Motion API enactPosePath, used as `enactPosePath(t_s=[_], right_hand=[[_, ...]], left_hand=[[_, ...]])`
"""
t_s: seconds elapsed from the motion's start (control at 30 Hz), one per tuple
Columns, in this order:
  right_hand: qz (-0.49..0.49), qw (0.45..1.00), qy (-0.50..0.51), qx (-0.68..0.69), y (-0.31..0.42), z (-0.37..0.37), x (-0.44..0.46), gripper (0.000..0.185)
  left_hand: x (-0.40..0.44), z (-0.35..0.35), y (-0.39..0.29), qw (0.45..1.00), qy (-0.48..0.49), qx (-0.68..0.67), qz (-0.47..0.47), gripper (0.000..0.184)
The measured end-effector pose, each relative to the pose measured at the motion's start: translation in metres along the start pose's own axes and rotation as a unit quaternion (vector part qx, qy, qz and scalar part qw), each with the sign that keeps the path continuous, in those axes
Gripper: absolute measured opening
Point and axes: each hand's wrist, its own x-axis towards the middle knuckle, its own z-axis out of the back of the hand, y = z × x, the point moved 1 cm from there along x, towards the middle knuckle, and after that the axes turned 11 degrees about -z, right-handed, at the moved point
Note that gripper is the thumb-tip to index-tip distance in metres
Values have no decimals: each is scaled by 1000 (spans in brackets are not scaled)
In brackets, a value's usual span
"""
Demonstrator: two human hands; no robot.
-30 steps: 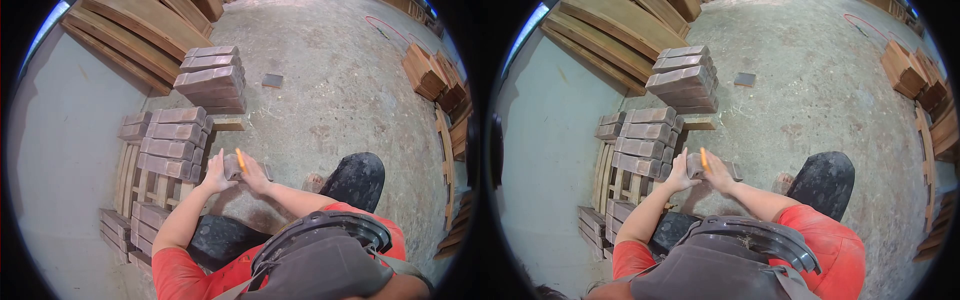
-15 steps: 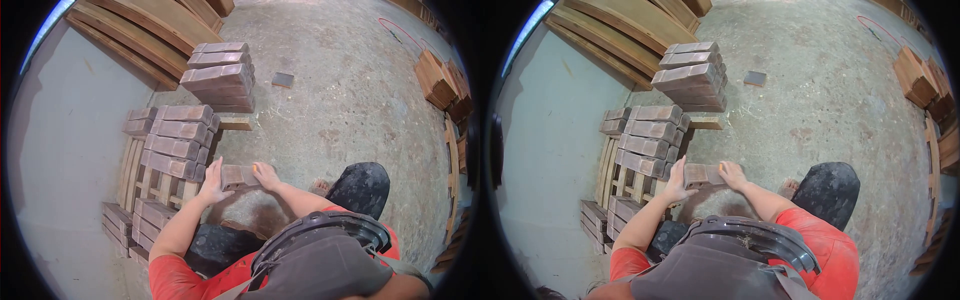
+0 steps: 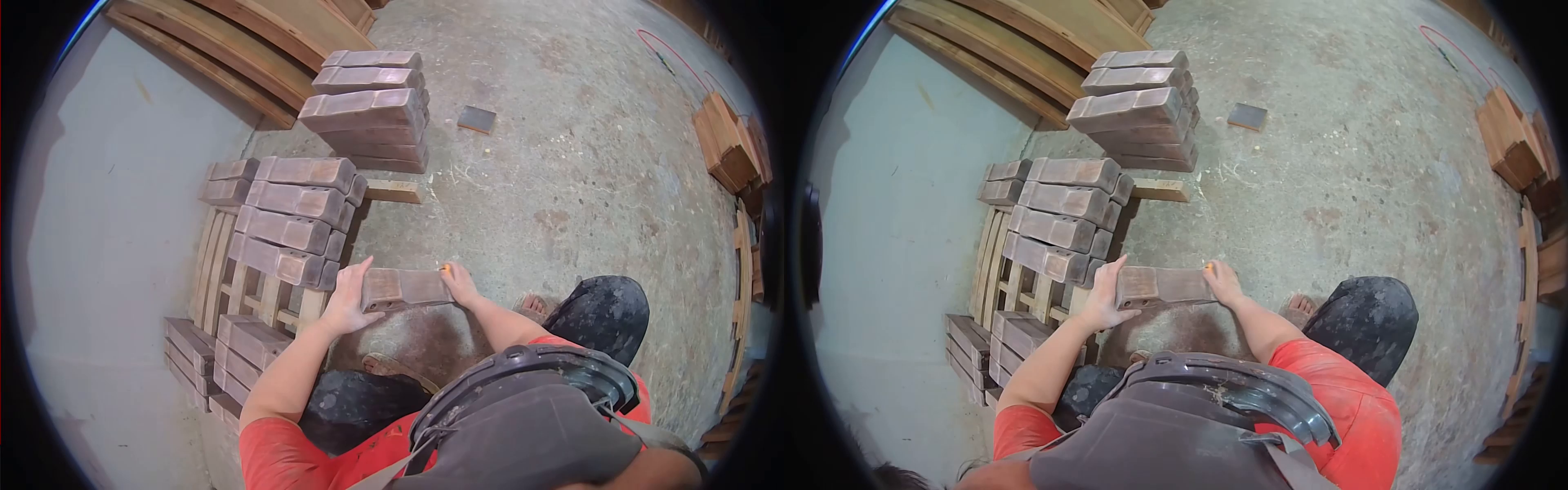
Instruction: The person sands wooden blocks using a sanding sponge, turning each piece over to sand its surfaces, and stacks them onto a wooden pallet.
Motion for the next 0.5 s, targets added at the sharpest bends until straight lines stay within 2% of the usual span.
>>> enactPosePath(t_s=[0.03, 0.1, 0.13, 0.2, 0.23, 0.3, 0.33, 0.4, 0.47, 0.5], right_hand=[[5, 1000, 3, 0, -2, -2, 2, 46], [-86, 996, -30, 26, -2, -5, 0, 49], [-86, 996, -27, 24, 4, -8, 1, 49], [-278, 952, -68, 106, 17, -13, 9, 54], [-275, 953, -73, 106, 24, -11, 10, 54], [-346, 938, -8, -25, 34, -13, 2, 57], [-348, 937, -8, -27, 23, -28, 1, 57], [-145, 976, -3, -161, 6, -57, -6, 60], [-117, 985, 124, -20, 110, -3, -30, 61], [-55, 990, 129, 12, 140, 1, -37, 68]], left_hand=[[3, 1, 0, 1000, 3, -6, -7, 115], [2, 3, 1, 1000, 4, -11, -8, 114], [0, 2, 2, 1000, 0, -14, 6, 114], [-1, -3, -3, 1000, -6, -17, 12, 115], [-2, -7, -9, 999, -24, -14, 28, 115], [-1, -12, -16, 998, -40, -11, 43, 115], [0, -14, -21, 997, -41, 2, 64, 114], [-3, -18, -25, 995, -40, 6, 87, 113], [0, -22, -27, 989, -63, 23, 132, 109], [0, -23, -26, 986, -69, 23, 149, 109]])
